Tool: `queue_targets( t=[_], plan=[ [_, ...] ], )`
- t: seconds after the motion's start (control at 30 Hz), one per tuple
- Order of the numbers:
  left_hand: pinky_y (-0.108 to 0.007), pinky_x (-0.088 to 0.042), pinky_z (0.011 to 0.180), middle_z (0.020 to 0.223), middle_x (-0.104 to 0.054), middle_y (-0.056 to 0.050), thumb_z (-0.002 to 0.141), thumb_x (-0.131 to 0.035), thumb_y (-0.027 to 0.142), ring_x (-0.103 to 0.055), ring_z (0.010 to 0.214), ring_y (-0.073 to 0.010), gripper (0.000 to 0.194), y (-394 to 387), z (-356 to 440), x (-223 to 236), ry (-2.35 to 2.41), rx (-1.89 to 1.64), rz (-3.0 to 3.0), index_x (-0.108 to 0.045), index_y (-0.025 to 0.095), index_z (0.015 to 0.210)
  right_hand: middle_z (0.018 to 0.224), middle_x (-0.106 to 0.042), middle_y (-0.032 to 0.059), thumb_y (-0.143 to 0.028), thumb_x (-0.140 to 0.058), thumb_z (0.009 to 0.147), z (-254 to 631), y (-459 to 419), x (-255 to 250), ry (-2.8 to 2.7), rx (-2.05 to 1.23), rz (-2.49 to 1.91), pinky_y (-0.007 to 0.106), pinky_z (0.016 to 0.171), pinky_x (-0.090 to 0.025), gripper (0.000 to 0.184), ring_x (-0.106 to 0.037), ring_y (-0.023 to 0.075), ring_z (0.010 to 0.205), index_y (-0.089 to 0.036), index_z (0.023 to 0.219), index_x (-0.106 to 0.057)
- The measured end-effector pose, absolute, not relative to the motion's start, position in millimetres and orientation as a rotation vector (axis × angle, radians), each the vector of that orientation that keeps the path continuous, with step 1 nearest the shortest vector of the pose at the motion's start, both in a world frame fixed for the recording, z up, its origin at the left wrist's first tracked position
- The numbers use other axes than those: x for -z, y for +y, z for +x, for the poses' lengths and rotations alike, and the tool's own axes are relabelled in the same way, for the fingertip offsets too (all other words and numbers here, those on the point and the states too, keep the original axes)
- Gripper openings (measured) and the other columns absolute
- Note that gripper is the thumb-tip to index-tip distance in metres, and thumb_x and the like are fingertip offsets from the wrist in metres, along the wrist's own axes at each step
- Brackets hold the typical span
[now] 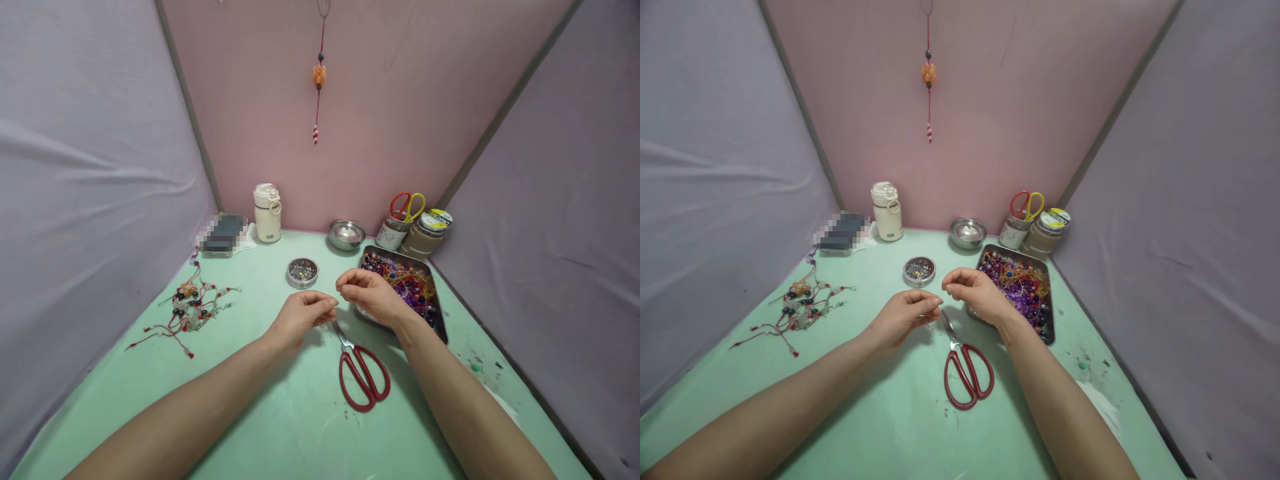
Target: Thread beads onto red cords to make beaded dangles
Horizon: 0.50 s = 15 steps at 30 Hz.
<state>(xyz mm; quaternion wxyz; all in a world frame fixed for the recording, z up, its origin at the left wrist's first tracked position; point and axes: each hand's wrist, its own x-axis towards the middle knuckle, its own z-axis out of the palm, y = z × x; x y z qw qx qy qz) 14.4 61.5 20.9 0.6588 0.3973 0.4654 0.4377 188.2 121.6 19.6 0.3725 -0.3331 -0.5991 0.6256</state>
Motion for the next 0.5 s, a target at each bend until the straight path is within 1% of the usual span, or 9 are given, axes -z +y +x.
queue_targets(
  t=[0.5],
  plan=[
    [-0.030, -0.048, 0.077, 0.070, -0.066, -0.004, 0.062, -0.076, 0.041, -0.060, 0.068, -0.0127, 0.029, 61.8, 14.5, -17.6, 1.056, -1.011, 0.896, -0.068, 0.015, 0.075, 0.071, -0.057, -0.0010, -0.033, -0.074, 0.067, 186.6, 119.8, -21.0, -1.557, -1.594, -0.874, 0.025, 0.061, -0.036, 0.019, -0.045, 0.0098, 0.062, -0.020, 0.079, -0.066]
  ],
)
